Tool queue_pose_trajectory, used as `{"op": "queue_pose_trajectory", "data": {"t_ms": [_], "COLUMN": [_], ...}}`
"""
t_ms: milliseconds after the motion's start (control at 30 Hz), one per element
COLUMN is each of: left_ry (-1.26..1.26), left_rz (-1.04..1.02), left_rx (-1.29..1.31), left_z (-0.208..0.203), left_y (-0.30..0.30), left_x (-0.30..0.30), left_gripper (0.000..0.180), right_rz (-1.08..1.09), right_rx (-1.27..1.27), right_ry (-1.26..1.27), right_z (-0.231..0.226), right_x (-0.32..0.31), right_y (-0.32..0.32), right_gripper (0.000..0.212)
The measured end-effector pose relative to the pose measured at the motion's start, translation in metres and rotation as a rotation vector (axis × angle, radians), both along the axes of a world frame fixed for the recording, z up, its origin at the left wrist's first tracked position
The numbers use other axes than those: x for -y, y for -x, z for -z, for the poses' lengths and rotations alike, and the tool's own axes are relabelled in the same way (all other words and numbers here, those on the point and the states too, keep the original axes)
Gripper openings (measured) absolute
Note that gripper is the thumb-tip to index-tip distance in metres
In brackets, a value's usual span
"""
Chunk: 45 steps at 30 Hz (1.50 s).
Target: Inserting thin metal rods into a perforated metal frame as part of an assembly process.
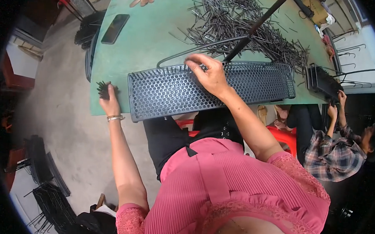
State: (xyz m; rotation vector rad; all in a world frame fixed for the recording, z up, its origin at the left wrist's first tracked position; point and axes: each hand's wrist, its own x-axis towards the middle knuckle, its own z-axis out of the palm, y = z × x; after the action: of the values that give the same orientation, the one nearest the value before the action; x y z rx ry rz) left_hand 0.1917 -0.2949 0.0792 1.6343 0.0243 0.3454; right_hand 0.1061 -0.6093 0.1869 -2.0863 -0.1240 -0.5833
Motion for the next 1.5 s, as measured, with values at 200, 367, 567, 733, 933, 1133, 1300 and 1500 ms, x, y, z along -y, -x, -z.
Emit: {"op": "queue_pose_trajectory", "data": {"t_ms": [200,367,567,733,933,1133,1300,1500], "left_ry": [0.242,0.632,0.611,0.632,0.621,0.575,0.557,0.645], "left_rz": [-0.139,0.081,0.523,0.707,0.743,0.704,0.699,0.647], "left_rx": [-0.126,-0.280,-0.673,-0.739,-0.792,-0.789,-0.815,-0.825], "left_z": [-0.017,-0.085,-0.146,-0.140,-0.130,-0.126,-0.125,-0.126], "left_y": [0.007,0.045,0.121,0.142,0.150,0.155,0.156,0.155], "left_x": [-0.016,-0.018,0.081,0.123,0.143,0.153,0.156,0.158], "left_gripper": [0.023,0.029,0.033,0.024,0.026,0.027,0.027,0.028], "right_rz": [0.005,0.022,-0.138,-0.399,-0.300,-0.286,-0.259,-0.292], "right_rx": [-0.015,-0.005,-0.180,-0.686,-0.722,-0.709,-0.655,-0.644], "right_ry": [0.125,0.104,-0.256,-0.631,-0.677,-0.665,-0.641,-0.516], "right_z": [0.005,0.005,-0.038,-0.042,-0.025,-0.019,-0.013,-0.026], "right_x": [-0.005,-0.004,-0.022,-0.029,-0.004,0.006,0.009,0.017], "right_y": [0.003,0.008,0.030,0.039,0.053,0.063,0.065,0.060], "right_gripper": [0.018,0.018,0.020,0.024,0.017,0.027,0.024,0.024]}}
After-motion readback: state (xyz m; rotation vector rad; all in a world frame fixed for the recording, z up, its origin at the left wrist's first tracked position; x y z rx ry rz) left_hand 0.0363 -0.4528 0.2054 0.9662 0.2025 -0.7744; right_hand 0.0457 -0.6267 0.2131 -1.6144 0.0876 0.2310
